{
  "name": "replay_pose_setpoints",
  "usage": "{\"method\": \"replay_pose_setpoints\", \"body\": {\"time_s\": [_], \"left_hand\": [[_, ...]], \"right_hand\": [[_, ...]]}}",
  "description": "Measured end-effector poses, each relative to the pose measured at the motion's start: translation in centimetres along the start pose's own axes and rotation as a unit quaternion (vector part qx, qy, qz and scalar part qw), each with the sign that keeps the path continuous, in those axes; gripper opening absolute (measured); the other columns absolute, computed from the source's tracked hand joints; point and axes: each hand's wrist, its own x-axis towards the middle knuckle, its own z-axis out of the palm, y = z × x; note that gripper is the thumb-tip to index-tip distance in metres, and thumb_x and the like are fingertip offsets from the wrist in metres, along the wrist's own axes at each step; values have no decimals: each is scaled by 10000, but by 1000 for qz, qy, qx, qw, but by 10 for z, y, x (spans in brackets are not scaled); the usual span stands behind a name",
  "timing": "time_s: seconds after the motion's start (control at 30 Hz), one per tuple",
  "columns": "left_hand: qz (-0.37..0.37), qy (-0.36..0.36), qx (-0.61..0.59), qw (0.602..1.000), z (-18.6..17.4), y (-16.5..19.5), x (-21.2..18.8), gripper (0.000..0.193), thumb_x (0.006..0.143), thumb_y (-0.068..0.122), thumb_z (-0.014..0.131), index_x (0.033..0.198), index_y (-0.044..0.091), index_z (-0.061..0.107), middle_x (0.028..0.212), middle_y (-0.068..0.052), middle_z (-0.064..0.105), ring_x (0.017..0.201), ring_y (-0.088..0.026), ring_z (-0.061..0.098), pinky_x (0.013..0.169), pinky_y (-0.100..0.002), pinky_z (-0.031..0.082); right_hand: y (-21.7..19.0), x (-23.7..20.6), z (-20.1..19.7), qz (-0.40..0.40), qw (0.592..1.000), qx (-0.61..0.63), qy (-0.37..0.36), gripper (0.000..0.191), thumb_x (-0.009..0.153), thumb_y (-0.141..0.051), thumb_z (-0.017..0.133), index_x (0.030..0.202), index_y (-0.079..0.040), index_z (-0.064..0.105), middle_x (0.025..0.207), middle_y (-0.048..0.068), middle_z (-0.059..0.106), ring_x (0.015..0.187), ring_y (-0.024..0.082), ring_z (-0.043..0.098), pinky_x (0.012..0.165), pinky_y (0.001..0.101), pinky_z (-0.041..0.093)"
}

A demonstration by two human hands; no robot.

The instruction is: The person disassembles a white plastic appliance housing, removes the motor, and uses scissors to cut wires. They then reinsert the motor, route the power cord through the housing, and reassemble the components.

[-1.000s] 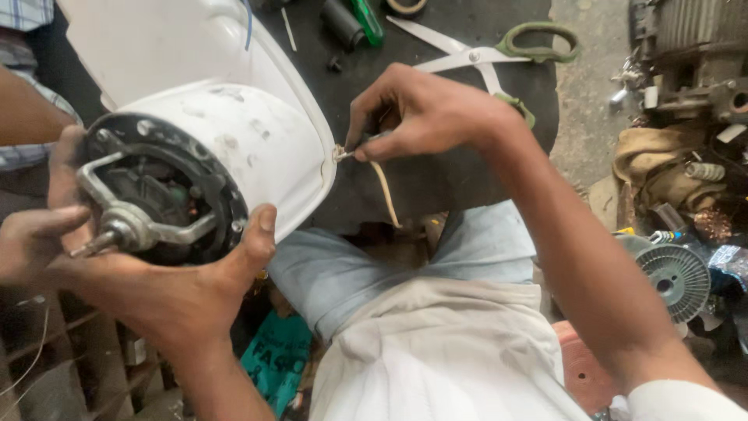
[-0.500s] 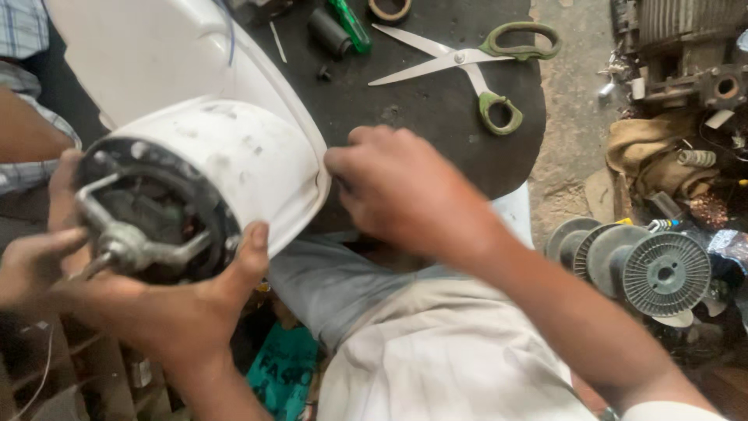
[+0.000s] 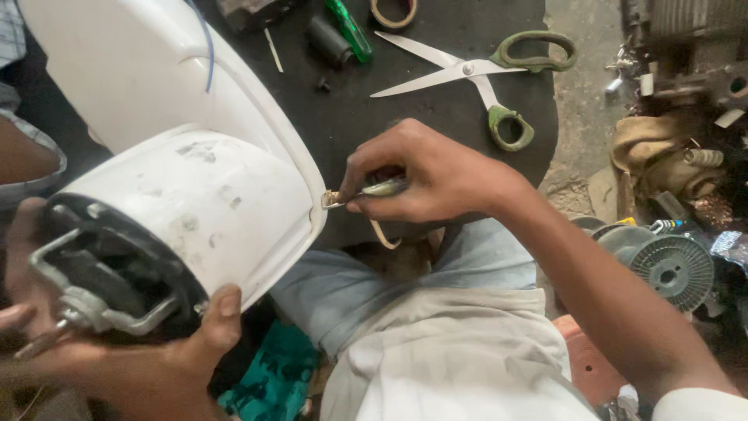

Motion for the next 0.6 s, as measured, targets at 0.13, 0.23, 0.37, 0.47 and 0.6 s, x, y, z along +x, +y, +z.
{"method": "replay_pose_setpoints", "body": {"time_s": [0.13, 0.23, 0.37, 0.47, 0.6], "left_hand": [[12, 46, 43, 998, 6, -12, -4, 1296, 841, 484, 788, 1580, 133, -216, 1495, -254, 301, 1434, -416, 480, 1199, -400, 477], [44, 39, 44, 997, 3, -16, -8, 1311, 828, 457, 807, 1567, 139, -227, 1503, -256, 296, 1467, -418, 458, 1237, -412, 448], [39, 37, 80, 995, 4, -20, -11, 1378, 815, 503, 790, 1591, 74, -265, 1519, -276, 301, 1479, -418, 403, 1270, -435, 383], [5, 22, 167, 986, 4, -21, -12, 1435, 674, 589, 839, 1557, 55, -158, 1436, -278, 403, 1447, -448, 455, 1273, -533, 427], [-48, 29, 91, 994, -6, -7, -7, 1339, 787, 641, 819, 1529, -35, -67, 1479, -276, 391, 1443, -412, 458, 1273, -484, 401]], "right_hand": [[-29, -22, 12, 84, 984, -146, 52, 181, 837, -85, 772, 1015, -52, 770, 886, 101, 723, 761, 250, 733, 654, 359, 572], [-46, -33, 29, 84, 974, -164, 128, 208, 842, -95, 782, 1043, -53, 756, 901, 102, 710, 757, 257, 730, 641, 369, 568], [-57, -37, 59, 105, 965, -133, 199, 206, 852, -82, 775, 1054, -54, 749, 898, 108, 696, 729, 259, 723, 628, 367, 570], [-64, -33, 82, 143, 946, -151, 248, 199, 852, -62, 767, 1050, -48, 746, 873, 128, 675, 701, 293, 704, 610, 390, 555], [-78, -27, 106, 157, 917, -217, 296, 198, 854, -23, 734, 1052, -31, 725, 920, 160, 667, 713, 340, 694, 631, 433, 550]]}}
